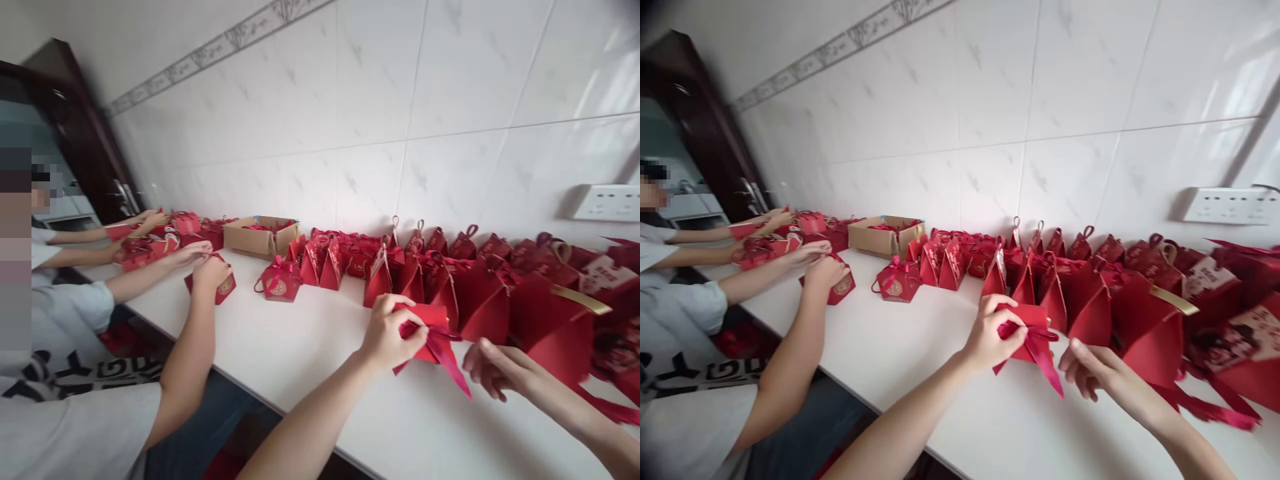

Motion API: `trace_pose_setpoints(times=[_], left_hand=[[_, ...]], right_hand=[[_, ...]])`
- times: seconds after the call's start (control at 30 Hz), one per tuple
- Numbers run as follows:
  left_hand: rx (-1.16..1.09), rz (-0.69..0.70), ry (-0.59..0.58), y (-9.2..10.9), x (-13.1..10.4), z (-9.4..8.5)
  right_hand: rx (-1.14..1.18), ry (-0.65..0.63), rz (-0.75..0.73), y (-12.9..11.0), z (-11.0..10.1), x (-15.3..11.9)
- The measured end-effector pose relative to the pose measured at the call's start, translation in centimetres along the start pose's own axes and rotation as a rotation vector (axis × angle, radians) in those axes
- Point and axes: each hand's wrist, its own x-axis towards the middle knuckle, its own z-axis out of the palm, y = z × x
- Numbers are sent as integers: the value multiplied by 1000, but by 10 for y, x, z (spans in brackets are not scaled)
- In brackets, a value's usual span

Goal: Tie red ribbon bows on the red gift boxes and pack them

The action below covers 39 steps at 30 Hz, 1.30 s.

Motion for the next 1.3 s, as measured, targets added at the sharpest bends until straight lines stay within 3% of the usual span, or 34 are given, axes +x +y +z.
trace_pose_setpoints(times=[0.1, 0.2, 0.6, 0.97, 1.17, 1.3], left_hand=[[-18, 35, -3, -3, -4, 6], [-26, 68, -4, -5, -6, 9], [-29, 70, -33, -3, -4, 6], [-21, 62, -65, -1, -3, 1], [25, -130, 110, -3, -7, 5], [20, -255, 95, -5, -7, 6]], right_hand=[[-64, 283, -70, 5, 4, 9], [-160, 382, -74, 9, 15, 12], [-182, 427, -177, -13, 36, 2], [-176, 583, -293, -3, 40, 3], [-57, 582, -339, 5, 41, 11], [-8, 563, -307, 3, 42, 12]])
